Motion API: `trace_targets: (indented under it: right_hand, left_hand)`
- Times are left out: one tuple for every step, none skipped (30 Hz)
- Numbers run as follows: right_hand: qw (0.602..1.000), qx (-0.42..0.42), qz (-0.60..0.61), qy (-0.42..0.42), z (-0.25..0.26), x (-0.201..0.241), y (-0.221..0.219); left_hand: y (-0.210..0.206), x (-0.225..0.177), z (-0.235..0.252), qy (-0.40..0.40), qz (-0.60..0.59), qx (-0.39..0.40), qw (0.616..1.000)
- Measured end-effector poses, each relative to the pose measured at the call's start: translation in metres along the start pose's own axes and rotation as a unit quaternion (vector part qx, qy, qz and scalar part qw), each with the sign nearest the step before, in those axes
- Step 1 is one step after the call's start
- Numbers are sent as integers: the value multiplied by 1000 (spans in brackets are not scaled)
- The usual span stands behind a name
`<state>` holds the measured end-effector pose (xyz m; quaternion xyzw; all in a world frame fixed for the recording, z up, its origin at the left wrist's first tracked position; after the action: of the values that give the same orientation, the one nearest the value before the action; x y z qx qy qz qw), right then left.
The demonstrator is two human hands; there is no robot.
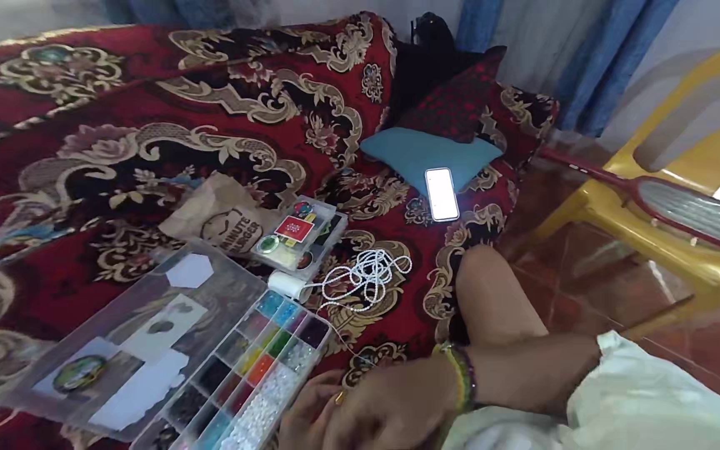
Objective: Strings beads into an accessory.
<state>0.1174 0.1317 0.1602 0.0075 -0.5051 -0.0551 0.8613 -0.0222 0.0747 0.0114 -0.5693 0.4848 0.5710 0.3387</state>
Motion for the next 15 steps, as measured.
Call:
trace_targets:
  right_hand:
    - [992, -92, 7, -85, -9, -33, 15]
    - [971, -180, 12, -157, -22, -61, 27]
    - [948, -242, 16, -207, -35, -84, 34]
    - [932, -273, 25, -238, -46, -103, 35]
    - [923, -282, 43, -257, -54, -118, 30]
    - [919, -280, 69, -269, -60, -129, 22]
    - [914, -274, 99, -281, -63, -136, 13]
    - [909, -267, 130, -292, -64, -139, 4]
    - [905, -262, 154, -297, -63, -140, -3]
    - [902, -263, 167, -298, -61, -139, -5]
    - [900, -270, 167, -299, -59, -139, -5]
    - [902, -274, 150, -296, -57, -138, -5]
    - [907, -276, 128, -292, -55, -139, -4]
    - [913, -275, 106, -283, -54, -139, -3]
    - [919, -269, 87, -275, -52, -139, -2]
  left_hand:
    - [1, -1, 0, -10, -14, -8, 1000]
    - [0, 0, 2, -26, -24, -11, 999]
    - [-2, 1, 6, -40, -30, -8, 999]
    - [-4, 1, 8, -50, -31, -9, 998]
    - [-5, -2, 9, -55, -32, -19, 998]
    - [-7, -4, 8, -55, -32, -29, 998]
    - [-8, -7, 7, -53, -28, -38, 997]
    - [-9, -9, 6, -47, -23, -42, 998]
    - [-9, -10, 6, -40, -16, -42, 998]
    - [-8, -10, 6, -34, -13, -45, 998]
    - [-6, -9, 6, -26, -14, -49, 998]
    - [-5, -8, 6, -18, -17, -52, 998]
    - [-3, -6, 5, -9, -24, -54, 998]
    - [-1, -5, 5, 3, -34, -54, 998]
    - [1, -5, 5, 14, -43, -56, 997]
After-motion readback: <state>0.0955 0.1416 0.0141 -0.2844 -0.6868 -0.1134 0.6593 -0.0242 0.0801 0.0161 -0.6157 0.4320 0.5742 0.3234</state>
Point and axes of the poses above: each hand's wrist, its own z-axis towards the middle knuckle, its own y-axis out of the back of the hand, x = y × z, the point moved 8 cm from there along z, towards the middle knuckle, and after that the axes turned 14 degrees about y, right-handed, at the moved point
